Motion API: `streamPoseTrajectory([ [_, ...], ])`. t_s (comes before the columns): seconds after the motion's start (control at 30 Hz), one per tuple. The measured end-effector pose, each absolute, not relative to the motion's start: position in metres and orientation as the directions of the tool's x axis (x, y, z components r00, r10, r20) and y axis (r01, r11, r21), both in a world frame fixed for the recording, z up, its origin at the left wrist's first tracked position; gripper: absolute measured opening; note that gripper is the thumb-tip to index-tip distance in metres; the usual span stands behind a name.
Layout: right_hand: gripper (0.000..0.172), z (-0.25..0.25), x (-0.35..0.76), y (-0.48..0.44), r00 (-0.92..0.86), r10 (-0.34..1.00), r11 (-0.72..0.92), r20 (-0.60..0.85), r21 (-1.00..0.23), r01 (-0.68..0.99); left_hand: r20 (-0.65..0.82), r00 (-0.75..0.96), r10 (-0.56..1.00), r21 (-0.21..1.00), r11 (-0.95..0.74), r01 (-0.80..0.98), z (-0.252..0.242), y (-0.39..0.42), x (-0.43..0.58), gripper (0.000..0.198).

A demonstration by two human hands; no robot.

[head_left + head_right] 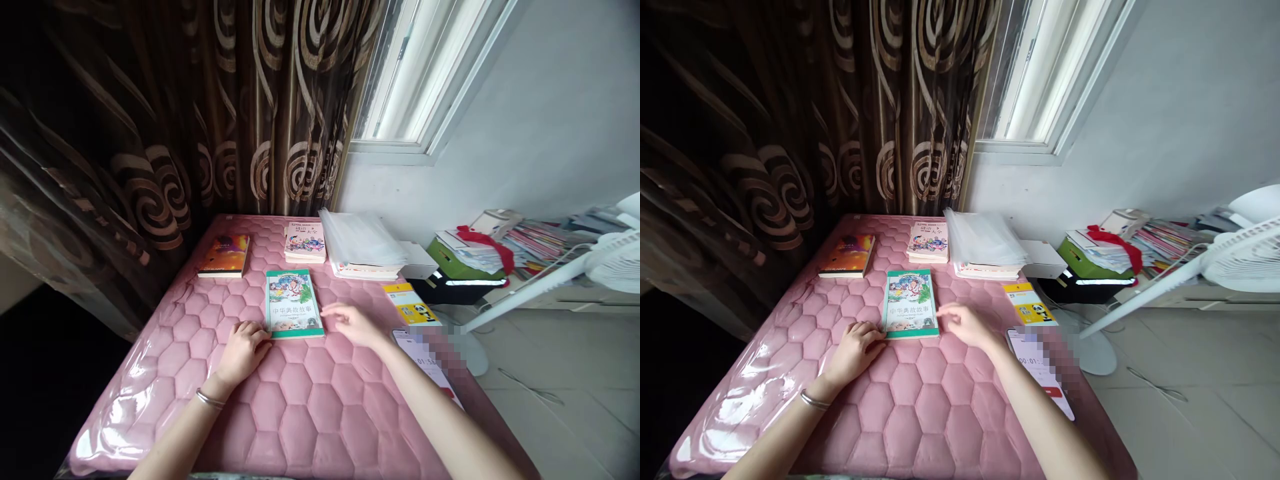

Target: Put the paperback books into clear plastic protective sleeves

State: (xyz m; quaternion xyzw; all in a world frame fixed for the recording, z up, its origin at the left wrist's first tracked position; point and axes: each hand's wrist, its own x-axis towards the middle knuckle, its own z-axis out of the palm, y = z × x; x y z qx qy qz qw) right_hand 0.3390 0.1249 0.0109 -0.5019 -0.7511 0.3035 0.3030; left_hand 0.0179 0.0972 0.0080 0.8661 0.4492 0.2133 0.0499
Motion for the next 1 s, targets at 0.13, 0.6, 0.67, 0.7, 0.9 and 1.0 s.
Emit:
streamPoseTrajectory([
  [0.13,0.040,0.023,0.324,0.185,-0.183,0.959,0.282,0.216,-0.682,0.675,0.280,0.460,0.843,0.217,-0.522,0.825,0.017,0.093,0.029,0.009],
  [0.6,0.032,0.014,0.284,0.255,-0.147,0.986,0.166,0.077,-0.500,0.850,0.323,0.555,0.766,0.113,-0.614,0.781,0.010,0.114,0.038,0.026],
  [0.67,0.028,0.016,0.290,0.249,-0.102,0.993,0.120,0.064,-0.489,0.864,0.335,0.524,0.783,0.120,-0.588,0.800,0.009,0.122,0.025,0.028],
  [0.7,0.027,0.016,0.294,0.244,-0.076,0.996,0.093,0.054,-0.486,0.869,0.341,0.497,0.798,0.126,-0.563,0.817,0.009,0.127,0.018,0.028],
  [0.9,0.018,0.009,0.310,0.174,0.103,0.994,-0.073,0.037,-0.478,0.876,0.300,0.286,0.910,0.190,-0.351,0.917,0.010,0.164,0.001,0.034],
  [1.0,0.015,0.000,0.310,0.134,0.189,0.982,-0.144,0.030,-0.537,0.832,0.246,0.285,0.927,0.244,-0.344,0.907,0.008,0.181,0.004,0.039],
])
